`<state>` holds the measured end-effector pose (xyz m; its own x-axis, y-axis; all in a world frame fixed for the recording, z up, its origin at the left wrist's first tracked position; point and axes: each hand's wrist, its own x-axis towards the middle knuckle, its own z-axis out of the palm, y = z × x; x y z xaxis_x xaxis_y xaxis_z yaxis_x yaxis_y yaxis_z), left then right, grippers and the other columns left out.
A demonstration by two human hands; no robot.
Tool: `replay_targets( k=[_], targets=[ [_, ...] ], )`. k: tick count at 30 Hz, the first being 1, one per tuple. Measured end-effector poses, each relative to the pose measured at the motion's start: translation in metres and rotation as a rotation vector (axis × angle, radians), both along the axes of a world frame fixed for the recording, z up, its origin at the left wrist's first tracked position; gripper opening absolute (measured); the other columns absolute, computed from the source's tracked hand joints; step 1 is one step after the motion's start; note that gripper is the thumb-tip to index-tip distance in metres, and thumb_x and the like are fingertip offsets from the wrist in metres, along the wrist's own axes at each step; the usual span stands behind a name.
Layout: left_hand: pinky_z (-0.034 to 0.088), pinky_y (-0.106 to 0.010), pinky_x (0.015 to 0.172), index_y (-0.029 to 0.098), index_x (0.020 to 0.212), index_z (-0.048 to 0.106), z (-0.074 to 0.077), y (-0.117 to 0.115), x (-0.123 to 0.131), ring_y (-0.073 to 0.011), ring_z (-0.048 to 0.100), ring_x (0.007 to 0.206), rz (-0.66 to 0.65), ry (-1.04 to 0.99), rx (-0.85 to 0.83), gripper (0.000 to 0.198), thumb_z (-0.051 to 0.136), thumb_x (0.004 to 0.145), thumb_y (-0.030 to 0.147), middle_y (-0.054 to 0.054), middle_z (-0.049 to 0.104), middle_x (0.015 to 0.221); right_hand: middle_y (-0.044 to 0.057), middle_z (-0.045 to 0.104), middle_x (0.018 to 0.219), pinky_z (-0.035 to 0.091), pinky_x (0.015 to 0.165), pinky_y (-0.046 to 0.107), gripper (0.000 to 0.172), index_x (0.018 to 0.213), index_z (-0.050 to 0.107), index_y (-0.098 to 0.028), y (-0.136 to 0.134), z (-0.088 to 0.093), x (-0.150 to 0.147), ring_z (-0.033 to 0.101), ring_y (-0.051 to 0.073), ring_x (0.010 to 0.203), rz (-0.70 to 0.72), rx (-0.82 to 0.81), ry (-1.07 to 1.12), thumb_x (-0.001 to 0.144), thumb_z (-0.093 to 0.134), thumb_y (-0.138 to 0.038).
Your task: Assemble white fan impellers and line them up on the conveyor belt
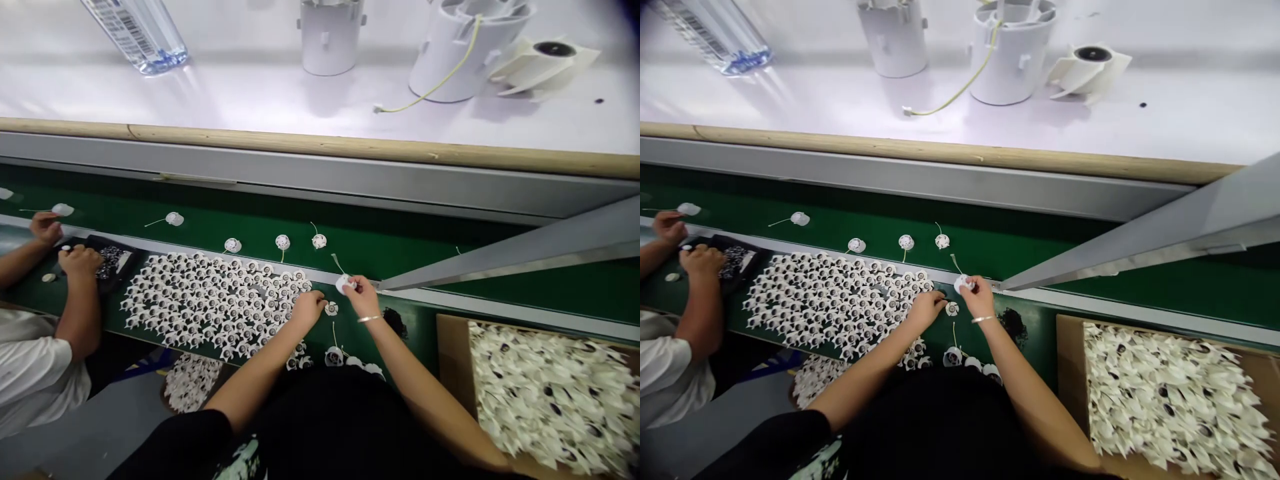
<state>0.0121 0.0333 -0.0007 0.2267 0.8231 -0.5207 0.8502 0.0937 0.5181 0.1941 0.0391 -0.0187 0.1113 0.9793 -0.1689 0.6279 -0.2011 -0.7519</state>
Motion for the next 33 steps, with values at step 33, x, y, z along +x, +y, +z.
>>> replay_targets(
  k=[33],
  targets=[
    [0.052, -0.043, 0.09, 0.016, 0.106, 0.065, 0.027, -0.004, -0.032, -0.0199, 0.063, 0.099, -0.015, 0.131, -0.01, 0.03, 0.054, 0.097, 0.042, -0.008, 0.066, 0.106, 0.01, 0.056, 0.132, 0.051, 0.095, 0.045, 0.034, 0.126, 0.058, -0.02, -0.028, 0.037, -0.023, 0.059, 0.023, 0.113, 0.562, -0.233, -0.531, 0.096, 0.058, -0.036]
  ],
)
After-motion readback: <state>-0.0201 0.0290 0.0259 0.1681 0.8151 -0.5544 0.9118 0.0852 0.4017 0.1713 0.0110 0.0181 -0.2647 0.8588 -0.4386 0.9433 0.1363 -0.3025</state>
